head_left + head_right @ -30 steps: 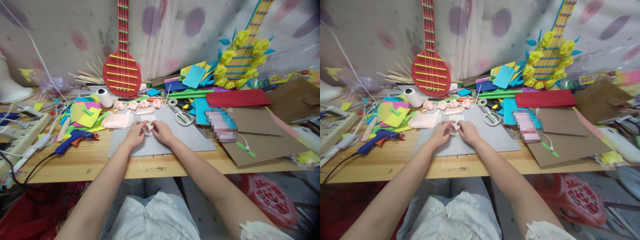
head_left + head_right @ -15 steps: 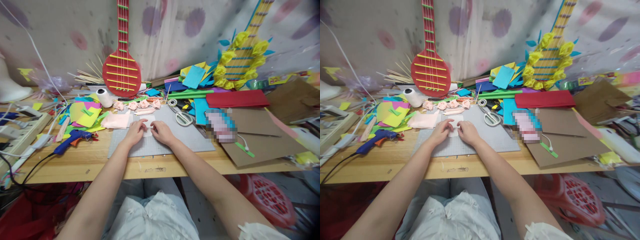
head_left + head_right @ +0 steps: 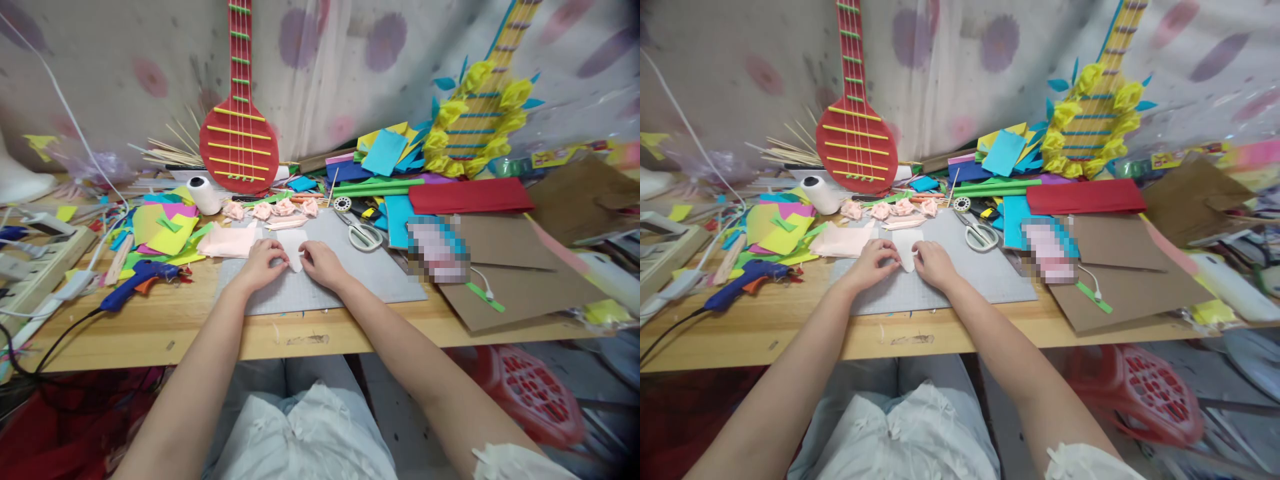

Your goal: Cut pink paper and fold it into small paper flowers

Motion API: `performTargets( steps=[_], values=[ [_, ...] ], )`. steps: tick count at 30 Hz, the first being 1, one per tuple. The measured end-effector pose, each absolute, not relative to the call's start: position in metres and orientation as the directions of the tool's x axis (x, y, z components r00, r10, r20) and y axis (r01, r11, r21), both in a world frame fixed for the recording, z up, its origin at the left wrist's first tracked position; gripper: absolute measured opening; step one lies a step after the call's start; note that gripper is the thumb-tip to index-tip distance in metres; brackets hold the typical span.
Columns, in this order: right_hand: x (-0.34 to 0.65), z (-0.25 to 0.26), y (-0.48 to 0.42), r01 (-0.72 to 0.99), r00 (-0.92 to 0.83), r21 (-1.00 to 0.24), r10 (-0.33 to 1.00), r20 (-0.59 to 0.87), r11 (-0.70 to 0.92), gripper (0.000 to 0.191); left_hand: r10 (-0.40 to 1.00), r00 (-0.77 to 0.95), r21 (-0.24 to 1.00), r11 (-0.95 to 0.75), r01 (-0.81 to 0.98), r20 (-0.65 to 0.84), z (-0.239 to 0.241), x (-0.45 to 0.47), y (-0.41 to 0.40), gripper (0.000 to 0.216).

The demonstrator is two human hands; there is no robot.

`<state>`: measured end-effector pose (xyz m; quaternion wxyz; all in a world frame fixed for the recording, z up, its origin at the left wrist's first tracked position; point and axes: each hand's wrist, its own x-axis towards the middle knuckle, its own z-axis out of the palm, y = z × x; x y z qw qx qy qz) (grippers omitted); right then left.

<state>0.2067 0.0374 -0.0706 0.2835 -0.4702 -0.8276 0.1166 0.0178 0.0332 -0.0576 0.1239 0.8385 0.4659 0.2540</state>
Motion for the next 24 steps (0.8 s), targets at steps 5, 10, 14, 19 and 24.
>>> performTargets(
  steps=[5,10,14,19,24],
  values=[
    [0.207,-0.071,0.037,0.714,-0.398,-0.451,0.841,0.367,0.535,0.015,0.874,0.399,0.414,-0.483,0.771,0.277,-0.06,0.028,0.036,0.014],
    [0.207,-0.071,0.037,0.715,-0.402,-0.445,0.837,0.37,0.54,0.015,0.875,0.37,0.434,-0.477,0.764,0.312,-0.059,0.033,0.036,0.014],
    [0.207,-0.071,0.037,0.718,-0.406,-0.443,0.84,0.361,0.537,0.016,0.854,0.412,0.433,-0.517,0.738,0.316,-0.057,0.034,0.036,0.013],
    [0.207,-0.072,0.038,0.722,-0.406,-0.442,0.843,0.354,0.533,0.016,0.883,0.381,0.386,-0.464,0.798,0.274,-0.056,0.039,0.036,0.015],
    [0.207,-0.072,0.038,0.722,-0.411,-0.426,0.833,0.369,0.545,0.016,0.883,0.376,0.342,-0.458,0.82,0.28,-0.06,0.041,0.037,0.017]
  ],
)
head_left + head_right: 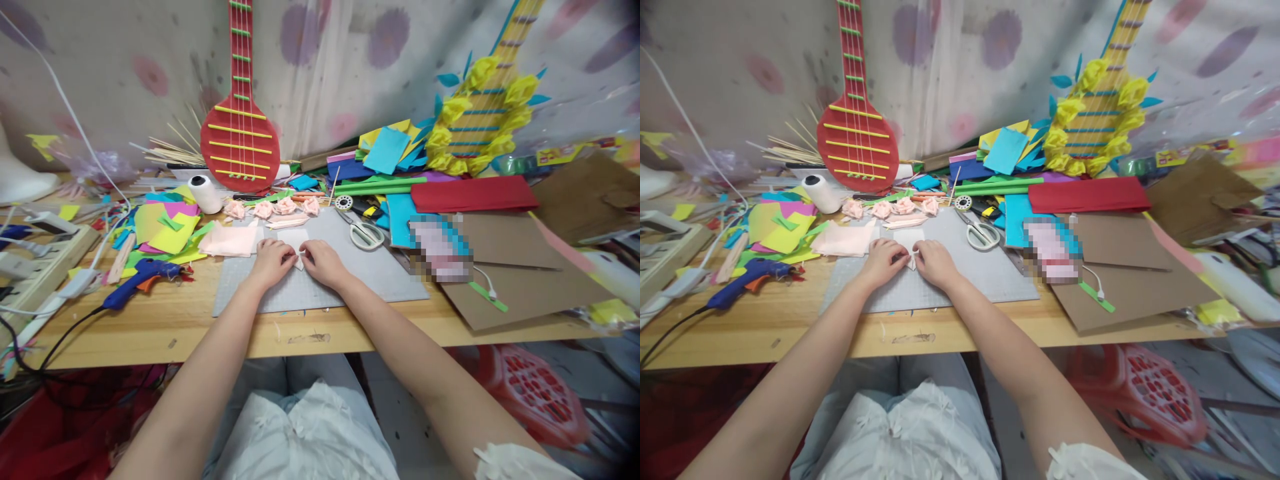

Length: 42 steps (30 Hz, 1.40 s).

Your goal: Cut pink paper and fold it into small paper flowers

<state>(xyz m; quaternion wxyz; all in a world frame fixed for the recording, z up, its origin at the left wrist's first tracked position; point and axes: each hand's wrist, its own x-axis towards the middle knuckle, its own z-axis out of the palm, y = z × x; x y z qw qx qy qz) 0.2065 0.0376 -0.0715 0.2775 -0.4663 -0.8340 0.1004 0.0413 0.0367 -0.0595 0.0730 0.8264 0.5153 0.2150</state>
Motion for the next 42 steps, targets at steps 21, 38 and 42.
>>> performTargets(
  steps=[21,38,42],
  values=[
    [0.206,-0.073,0.038,0.758,-0.437,-0.341,0.821,0.367,0.556,0.008,0.866,0.369,0.288,-0.468,0.835,0.338,-0.067,0.04,0.037,0.013],
    [0.206,-0.073,0.038,0.766,-0.439,-0.336,0.828,0.35,0.548,0.01,0.914,0.276,0.323,-0.369,0.871,0.298,-0.062,0.043,0.024,0.03],
    [0.206,-0.073,0.039,0.767,-0.441,-0.335,0.829,0.343,0.547,0.012,0.924,0.262,0.334,-0.349,0.875,0.278,-0.063,0.043,0.024,0.024]
  ],
)
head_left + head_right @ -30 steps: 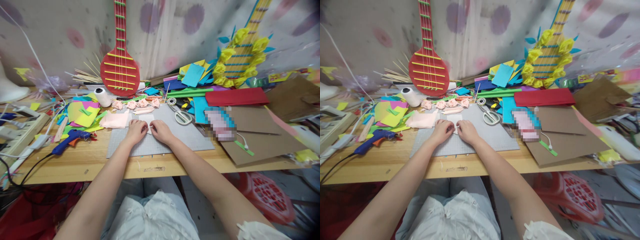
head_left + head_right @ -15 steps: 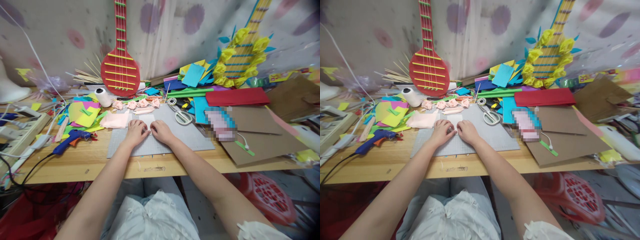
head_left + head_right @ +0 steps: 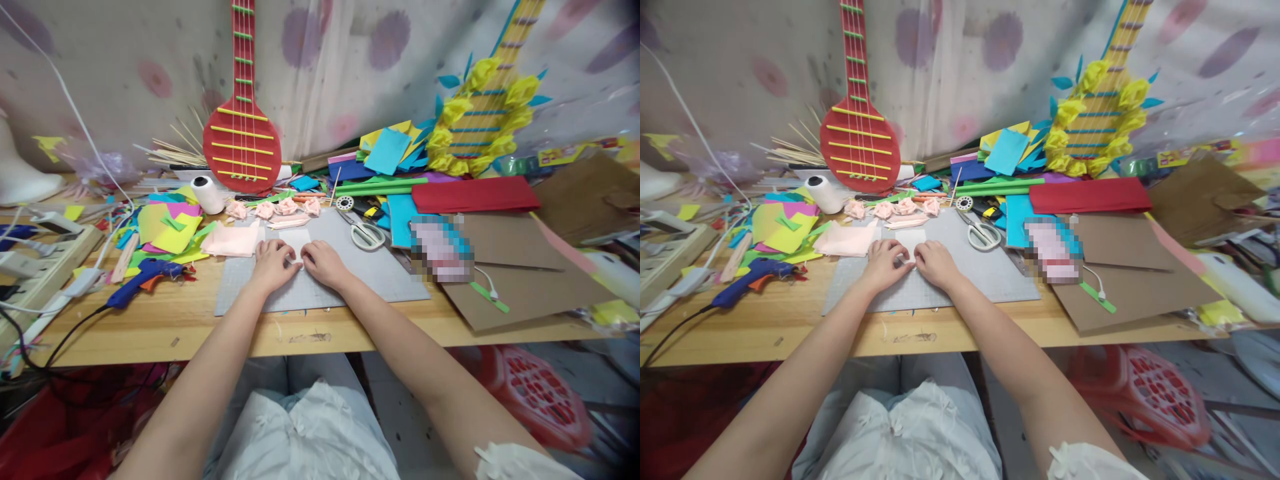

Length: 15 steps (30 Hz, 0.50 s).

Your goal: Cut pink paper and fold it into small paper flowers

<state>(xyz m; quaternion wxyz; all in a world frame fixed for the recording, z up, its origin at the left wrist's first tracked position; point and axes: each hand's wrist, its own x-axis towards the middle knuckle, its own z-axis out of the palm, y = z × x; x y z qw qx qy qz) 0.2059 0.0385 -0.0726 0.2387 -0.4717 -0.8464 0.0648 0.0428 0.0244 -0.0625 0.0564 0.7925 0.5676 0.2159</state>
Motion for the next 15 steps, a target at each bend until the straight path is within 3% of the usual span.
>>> performTargets(
  steps=[15],
  values=[
    [0.2069,-0.0691,0.0333,0.757,-0.486,-0.301,0.808,0.333,0.58,0.019,0.941,0.23,0.339,-0.308,0.889,0.249,-0.063,0.0431,0.0283,0.014]
  ],
)
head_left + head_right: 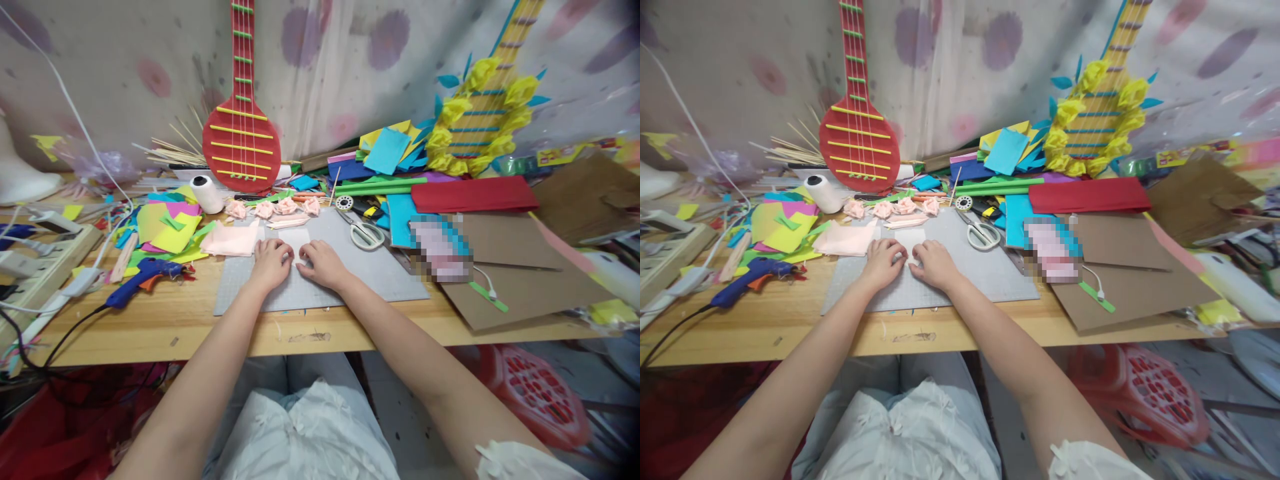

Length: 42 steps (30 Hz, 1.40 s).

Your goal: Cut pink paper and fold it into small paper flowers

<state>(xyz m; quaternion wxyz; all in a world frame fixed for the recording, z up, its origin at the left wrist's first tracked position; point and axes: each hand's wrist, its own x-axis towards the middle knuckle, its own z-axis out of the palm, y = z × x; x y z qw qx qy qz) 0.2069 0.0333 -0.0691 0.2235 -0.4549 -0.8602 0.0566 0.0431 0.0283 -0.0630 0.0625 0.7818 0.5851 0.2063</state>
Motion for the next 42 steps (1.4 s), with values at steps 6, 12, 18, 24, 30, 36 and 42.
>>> performTargets(
  steps=[6,12,18,24,30,36,42],
  values=[
    [0.207,-0.068,0.033,0.762,-0.486,-0.296,0.81,0.329,0.577,0.019,0.932,0.146,0.335,-0.261,0.906,0.33,-0.063,0.032,0.037,0.034],
    [0.208,-0.07,0.038,0.641,-0.368,-0.59,0.871,0.325,0.491,0.018,0.867,0.302,0.359,-0.449,0.818,0.397,-0.069,0.019,0.049,0.039],
    [0.215,-0.075,0.052,0.153,-0.101,-0.979,0.988,0.117,0.132,0.016,0.791,0.488,0.3,-0.598,0.743,0.368,-0.068,0.02,0.063,0.026],
    [0.216,-0.078,0.054,0.041,-0.144,-0.99,0.981,0.129,0.136,0.03,0.808,0.481,0.34,-0.583,0.738,0.341,-0.054,0.025,0.059,0.045],
    [0.22,-0.08,0.058,0.016,-0.11,-0.988,0.983,0.148,0.151,0.037,0.776,0.616,0.234,-0.629,0.742,0.132,-0.047,0.024,0.059,0.054],
    [0.23,-0.072,0.055,0.212,0.168,-0.944,0.942,0.289,0.252,0.033,0.847,0.505,0.044,-0.518,0.854,0.166,-0.04,0.038,0.039,0.031],
    [0.235,-0.066,0.046,0.401,0.076,-0.839,0.899,0.431,0.368,0.03,0.895,0.373,0.031,-0.392,0.919,0.244,-0.042,0.057,0.021,0.035]
  ],
)
